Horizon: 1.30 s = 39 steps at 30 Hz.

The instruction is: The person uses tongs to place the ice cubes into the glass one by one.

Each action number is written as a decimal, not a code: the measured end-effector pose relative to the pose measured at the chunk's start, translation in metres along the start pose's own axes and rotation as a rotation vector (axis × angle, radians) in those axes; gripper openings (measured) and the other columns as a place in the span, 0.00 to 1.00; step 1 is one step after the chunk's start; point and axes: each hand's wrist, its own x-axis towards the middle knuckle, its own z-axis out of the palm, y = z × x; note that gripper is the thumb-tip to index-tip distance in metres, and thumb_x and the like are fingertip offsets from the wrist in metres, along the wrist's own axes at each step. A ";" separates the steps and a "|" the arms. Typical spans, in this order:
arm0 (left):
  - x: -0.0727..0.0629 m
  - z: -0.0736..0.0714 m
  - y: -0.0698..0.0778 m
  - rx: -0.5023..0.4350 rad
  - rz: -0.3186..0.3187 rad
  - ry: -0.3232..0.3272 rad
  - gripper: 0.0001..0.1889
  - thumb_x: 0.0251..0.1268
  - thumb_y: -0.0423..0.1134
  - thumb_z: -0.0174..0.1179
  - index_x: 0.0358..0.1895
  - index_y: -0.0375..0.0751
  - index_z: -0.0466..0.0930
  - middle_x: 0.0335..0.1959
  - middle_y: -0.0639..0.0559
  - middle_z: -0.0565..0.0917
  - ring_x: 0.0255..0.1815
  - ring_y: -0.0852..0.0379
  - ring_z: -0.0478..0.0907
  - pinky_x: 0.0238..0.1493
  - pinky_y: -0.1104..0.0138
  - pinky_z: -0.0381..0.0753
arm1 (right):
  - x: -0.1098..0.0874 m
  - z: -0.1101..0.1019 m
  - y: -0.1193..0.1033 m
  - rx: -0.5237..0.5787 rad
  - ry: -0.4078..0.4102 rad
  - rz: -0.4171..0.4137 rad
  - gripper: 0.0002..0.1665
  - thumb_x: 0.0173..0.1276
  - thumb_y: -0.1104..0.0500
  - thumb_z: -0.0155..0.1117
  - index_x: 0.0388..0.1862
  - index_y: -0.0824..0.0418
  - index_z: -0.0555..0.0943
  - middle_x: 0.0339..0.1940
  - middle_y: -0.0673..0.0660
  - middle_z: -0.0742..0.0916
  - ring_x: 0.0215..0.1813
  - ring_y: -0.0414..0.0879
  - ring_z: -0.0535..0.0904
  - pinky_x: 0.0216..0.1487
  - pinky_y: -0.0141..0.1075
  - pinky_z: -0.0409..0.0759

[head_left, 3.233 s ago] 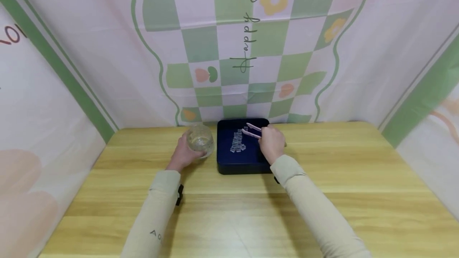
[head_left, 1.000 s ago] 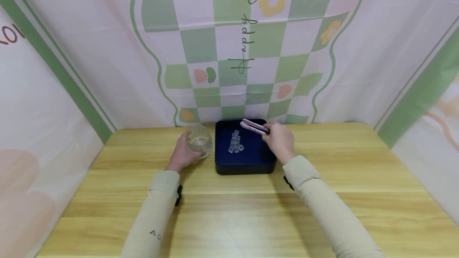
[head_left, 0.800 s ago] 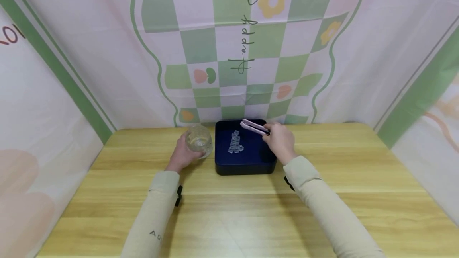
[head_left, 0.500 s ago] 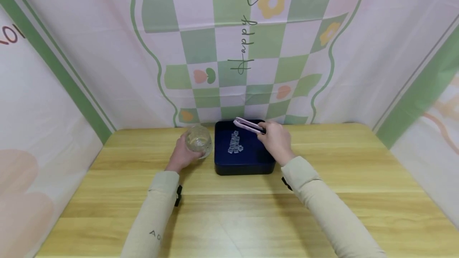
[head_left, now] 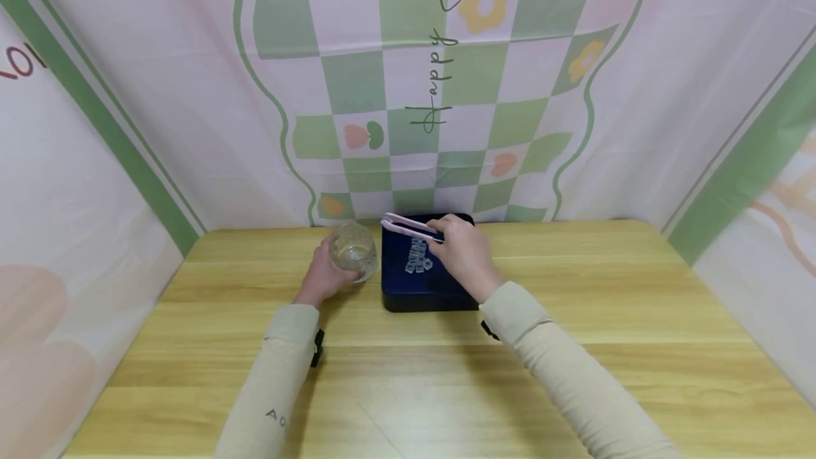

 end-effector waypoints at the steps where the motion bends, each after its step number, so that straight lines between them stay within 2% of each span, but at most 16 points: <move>1: 0.000 0.000 0.000 0.001 -0.001 0.000 0.51 0.41 0.35 0.74 0.72 0.37 0.53 0.67 0.35 0.67 0.69 0.39 0.65 0.71 0.46 0.63 | 0.000 0.001 -0.002 -0.001 -0.001 -0.008 0.18 0.56 0.59 0.71 0.48 0.57 0.86 0.43 0.56 0.88 0.39 0.52 0.85 0.32 0.44 0.82; 6: -0.001 0.000 0.000 -0.014 0.018 0.003 0.50 0.41 0.33 0.73 0.71 0.36 0.54 0.66 0.34 0.68 0.68 0.38 0.66 0.70 0.46 0.64 | 0.000 0.005 -0.016 -0.016 -0.001 -0.038 0.17 0.56 0.58 0.71 0.47 0.55 0.86 0.43 0.54 0.88 0.32 0.48 0.84 0.26 0.39 0.80; 9: 0.000 0.001 0.000 -0.026 0.043 0.004 0.49 0.40 0.32 0.74 0.71 0.37 0.56 0.64 0.35 0.70 0.66 0.39 0.68 0.70 0.46 0.64 | -0.001 0.009 -0.024 -0.009 -0.015 -0.056 0.16 0.57 0.59 0.71 0.46 0.56 0.86 0.43 0.53 0.88 0.30 0.45 0.82 0.25 0.38 0.79; 17: 0.001 0.001 -0.001 -0.055 0.070 0.001 0.48 0.39 0.30 0.74 0.70 0.43 0.60 0.63 0.39 0.73 0.65 0.41 0.70 0.70 0.46 0.65 | -0.005 0.019 -0.037 0.005 -0.045 -0.086 0.16 0.56 0.59 0.71 0.45 0.55 0.86 0.43 0.52 0.88 0.32 0.44 0.83 0.28 0.39 0.81; 21: 0.001 0.001 -0.001 -0.060 0.094 0.003 0.46 0.40 0.30 0.74 0.69 0.44 0.62 0.63 0.39 0.74 0.65 0.41 0.70 0.70 0.46 0.65 | -0.007 0.023 -0.040 -0.005 -0.051 -0.098 0.16 0.55 0.59 0.72 0.45 0.56 0.87 0.42 0.52 0.88 0.35 0.45 0.84 0.31 0.40 0.83; 26: 0.001 0.000 0.000 -0.056 0.091 0.001 0.46 0.40 0.31 0.74 0.69 0.43 0.61 0.63 0.39 0.74 0.65 0.41 0.70 0.70 0.47 0.65 | -0.008 0.027 -0.039 -0.009 -0.059 -0.100 0.16 0.55 0.59 0.72 0.45 0.56 0.87 0.42 0.52 0.88 0.35 0.45 0.84 0.31 0.39 0.83; 39: 0.003 -0.001 -0.001 -0.035 0.129 0.013 0.44 0.39 0.33 0.75 0.66 0.46 0.65 0.60 0.41 0.77 0.62 0.43 0.73 0.68 0.50 0.69 | -0.009 0.027 -0.040 -0.006 -0.063 -0.109 0.17 0.55 0.58 0.72 0.46 0.57 0.86 0.44 0.53 0.88 0.37 0.46 0.85 0.33 0.40 0.84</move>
